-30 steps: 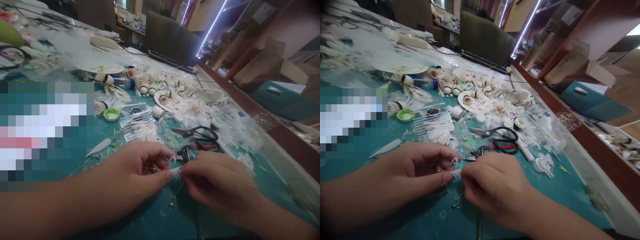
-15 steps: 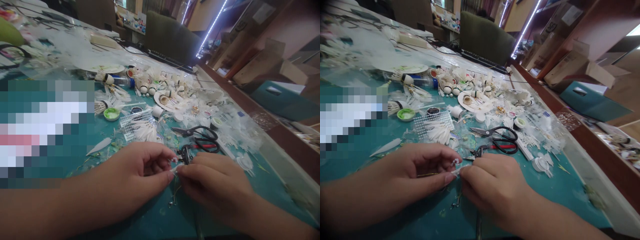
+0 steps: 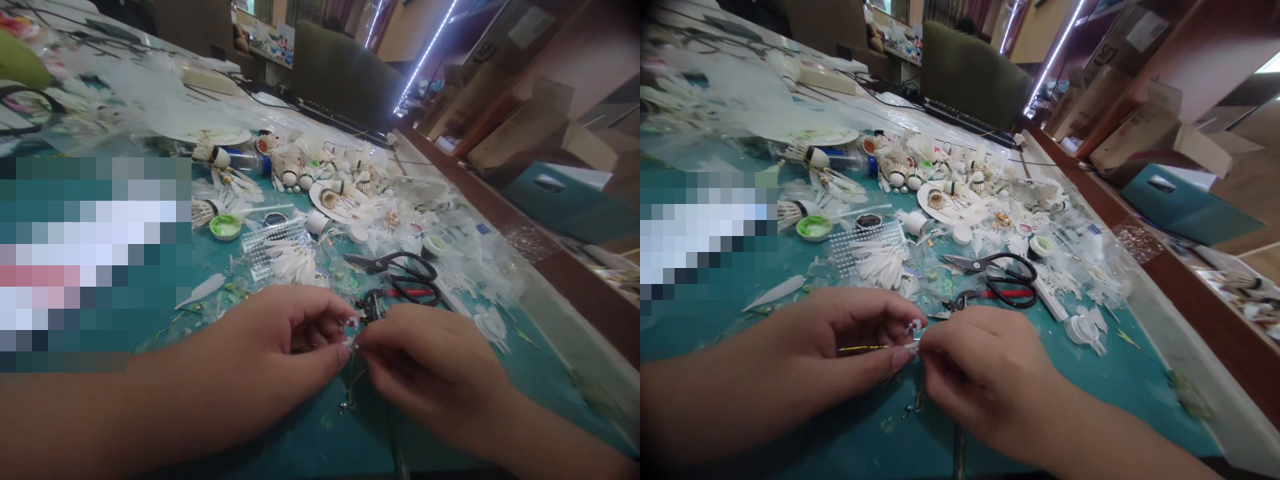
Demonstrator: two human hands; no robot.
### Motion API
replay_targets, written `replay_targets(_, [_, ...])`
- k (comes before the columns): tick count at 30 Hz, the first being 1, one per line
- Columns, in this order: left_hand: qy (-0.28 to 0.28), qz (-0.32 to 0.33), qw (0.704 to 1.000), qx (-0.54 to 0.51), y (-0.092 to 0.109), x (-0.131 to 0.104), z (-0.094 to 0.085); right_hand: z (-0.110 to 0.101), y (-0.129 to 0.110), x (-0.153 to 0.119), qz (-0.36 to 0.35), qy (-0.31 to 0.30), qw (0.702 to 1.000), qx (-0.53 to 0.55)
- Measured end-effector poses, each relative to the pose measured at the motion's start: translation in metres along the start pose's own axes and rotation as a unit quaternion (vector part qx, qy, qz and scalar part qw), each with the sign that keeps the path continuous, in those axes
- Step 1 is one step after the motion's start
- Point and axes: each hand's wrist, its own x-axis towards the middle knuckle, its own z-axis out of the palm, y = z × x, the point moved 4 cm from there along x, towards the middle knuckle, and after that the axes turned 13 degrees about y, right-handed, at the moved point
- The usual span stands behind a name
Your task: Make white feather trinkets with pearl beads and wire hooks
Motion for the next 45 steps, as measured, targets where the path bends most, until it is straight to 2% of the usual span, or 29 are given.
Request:
replay_targets(6, [0.000,0.017,1.000,0.000,0.0013,0.0008,-0.0001,0.0021,0.0039,0.0015,0.072,-0.026,0.997,0.011])
replay_targets(13, [-0.010,0.011,1.000,-0.002,0.0014,-0.0016,0.0018,0.0029,0.0033,0.0031,0.064,-0.018,0.998,0.016])
replay_targets(20, [-0.005,-0.002,1.000,-0.006,0.0018,-0.0003,0.0003,-0.0003,0.0073,0.0026,0.144,-0.009,0.989,0.046])
replay_targets(24, [0.000,-0.016,1.000,-0.021,0.0002,-0.0011,0.0010,-0.0005,0.0101,0.0023,0.167,-0.010,0.984,0.057])
replay_targets(32, [0.017,-0.036,0.998,-0.051,-0.0028,-0.0012,-0.0008,-0.0053,0.0083,0.0030,0.128,0.000,0.988,0.083])
replay_targets(37, [0.014,-0.033,0.998,-0.060,-0.0048,-0.0018,-0.0013,-0.0051,0.0049,0.0015,0.089,-0.004,0.993,0.075])
replay_targets(45, [0.035,-0.026,0.996,-0.072,-0.0010,-0.0018,-0.0031,-0.0031,0.0044,0.0016,0.070,-0.012,0.996,0.050])
